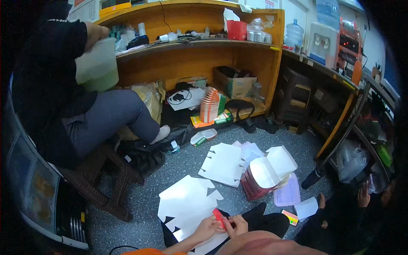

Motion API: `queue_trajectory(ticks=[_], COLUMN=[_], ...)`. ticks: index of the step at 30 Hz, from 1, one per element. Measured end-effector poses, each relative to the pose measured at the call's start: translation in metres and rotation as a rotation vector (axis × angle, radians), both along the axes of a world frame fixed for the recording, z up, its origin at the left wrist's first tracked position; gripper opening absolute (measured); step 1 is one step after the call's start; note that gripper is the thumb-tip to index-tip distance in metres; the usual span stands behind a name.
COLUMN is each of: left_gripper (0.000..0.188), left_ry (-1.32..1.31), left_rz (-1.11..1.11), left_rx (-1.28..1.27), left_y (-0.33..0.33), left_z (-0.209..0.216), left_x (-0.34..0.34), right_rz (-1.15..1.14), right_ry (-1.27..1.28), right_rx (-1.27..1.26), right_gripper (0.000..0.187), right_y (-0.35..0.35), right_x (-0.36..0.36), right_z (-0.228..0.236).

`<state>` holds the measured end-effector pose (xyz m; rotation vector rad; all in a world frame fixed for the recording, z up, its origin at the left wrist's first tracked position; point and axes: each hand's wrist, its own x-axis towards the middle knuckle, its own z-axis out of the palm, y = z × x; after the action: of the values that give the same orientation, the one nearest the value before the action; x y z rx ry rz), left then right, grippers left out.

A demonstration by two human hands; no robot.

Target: The person sits on the floor and assembles small white cardboard boxes by folding the flaps and inserting a red rectangular item inside. The person repeatedly picks up flat box pieces, folds them into shape, places the red item inside, and closes the box.

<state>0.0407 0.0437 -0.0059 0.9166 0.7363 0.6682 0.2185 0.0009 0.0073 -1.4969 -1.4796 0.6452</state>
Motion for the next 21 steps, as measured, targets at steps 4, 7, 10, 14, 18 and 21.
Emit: queue_trajectory(ticks=[4,7,10,14,18,21], left_gripper=[0.064,0.100,0.080,0.015,0.035,0.031], left_ry=[0.198,0.601,0.747,0.570,0.660,0.550], left_rz=[-0.577,-1.164,-1.137,-0.658,-0.368,-0.198], left_rx=[0.515,1.031,1.057,1.102,0.582,0.207], left_y=[0.021,0.041,0.047,0.091,0.108,0.103], left_z=[0.028,0.086,0.145,0.088,0.061,0.063], left_x=[-0.015,-0.048,-0.058,-0.062,-0.043,-0.032], right_rz=[-0.083,-0.160,-0.018,-0.048,0.114,0.012], right_ry=[0.455,0.922,1.040,0.061,-0.050,-0.074], right_rx=[-0.049,-0.302,-0.436,-0.020,0.299,0.293], right_gripper=[0.031,0.042,0.044,0.046,0.015,0.017], right_y=[0.031,0.046,0.051,0.038,0.005,0.012], right_x=[0.017,0.056,0.062,0.030,0.004,0.019], right_z=[-0.045,-0.060,-0.043,0.004,0.057,0.043])
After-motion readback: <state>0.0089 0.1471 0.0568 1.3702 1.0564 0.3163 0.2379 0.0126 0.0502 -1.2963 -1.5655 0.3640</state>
